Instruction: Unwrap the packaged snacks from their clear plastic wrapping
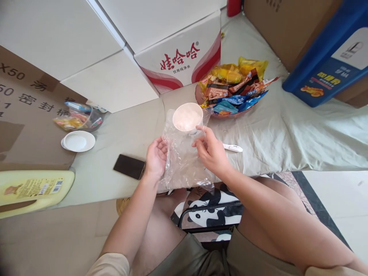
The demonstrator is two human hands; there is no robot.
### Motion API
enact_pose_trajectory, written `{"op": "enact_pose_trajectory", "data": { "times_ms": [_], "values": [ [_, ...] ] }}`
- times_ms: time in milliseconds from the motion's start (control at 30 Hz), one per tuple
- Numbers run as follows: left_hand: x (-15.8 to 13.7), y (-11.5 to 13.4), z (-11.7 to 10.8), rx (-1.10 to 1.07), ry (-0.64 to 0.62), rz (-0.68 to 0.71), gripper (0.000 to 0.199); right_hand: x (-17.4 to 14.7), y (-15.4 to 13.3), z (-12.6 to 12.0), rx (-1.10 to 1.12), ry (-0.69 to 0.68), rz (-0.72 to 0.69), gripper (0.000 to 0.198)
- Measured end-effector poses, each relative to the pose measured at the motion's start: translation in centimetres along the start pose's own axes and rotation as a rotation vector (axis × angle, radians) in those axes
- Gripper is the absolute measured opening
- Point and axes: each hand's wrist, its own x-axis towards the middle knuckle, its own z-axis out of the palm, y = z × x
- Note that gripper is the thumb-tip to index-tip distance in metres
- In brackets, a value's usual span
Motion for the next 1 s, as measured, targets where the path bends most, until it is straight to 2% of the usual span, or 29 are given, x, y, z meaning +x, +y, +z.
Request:
{"op": "enact_pose_trajectory", "data": {
  "times_ms": [33,100,167,233,300,367,433,467,567,633,700,767,833,867,1000],
  "values": [
    [0.2,0.2,-0.3,-0.03,0.003,-0.028,0.043,0.1,0.0,-0.1,-0.062,0.007,-0.024,0.037],
    [0.3,0.5,-0.7,-0.02,-0.078,-0.063,0.057,0.3,-0.1,-0.2,-0.175,0.008,-0.07,0.035],
    [-0.3,0.1,-0.7,0.077,-0.202,-0.076,0.073,0.2,-0.3,-0.2,-0.235,-0.025,-0.109,0.033],
    [-0.9,-0.5,-0.3,0.208,-0.272,-0.075,0.081,0.0,-0.5,0.0,-0.243,-0.079,-0.144,0.032],
    [-1.1,-1.1,0.1,0.292,-0.225,-0.041,0.072,-0.2,-0.6,0.1,-0.227,-0.128,-0.162,0.031],
    [-0.6,-1.1,0.2,0.299,-0.106,-0.026,0.048,-0.3,-0.6,0.1,-0.204,-0.136,-0.149,0.032],
    [0.1,-0.6,-0.2,0.268,0.005,-0.061,0.027,-0.2,-0.4,-0.2,-0.174,-0.097,-0.111,0.032],
    [0.4,-0.2,-0.5,0.246,0.046,-0.073,0.024,-0.1,-0.3,-0.3,-0.159,-0.064,-0.092,0.032],
    [0.4,0.6,-1.1,0.194,0.089,0.022,0.032,0.3,-0.1,-0.6,-0.122,0.029,-0.066,0.03],
    [-0.4,0.5,-0.8,0.222,0.018,0.088,0.044,0.3,0.0,-0.5,-0.12,0.036,-0.073,0.029],
    [-1.2,-0.1,0.0,0.32,-0.077,0.094,0.053,0.1,0.0,-0.1,-0.128,-0.001,-0.092,0.027],
    [-1.4,-0.8,0.7,0.408,-0.096,0.103,0.039,-0.2,0.0,0.3,-0.131,-0.037,-0.107,0.024],
    [-0.9,-1.0,0.9,0.38,-0.024,0.103,0.018,-0.4,-0.1,0.5,-0.121,-0.024,-0.11,0.02],
    [-0.5,-0.9,0.8,0.315,0.029,0.084,0.015,-0.4,-0.1,0.4,-0.119,0.002,-0.103,0.019],
    [1.2,0.9,-0.8,0.005,0.218,-0.052,0.017,0.4,-0.1,-0.7,-0.073,0.171,-0.032,0.017]
  ]
}}
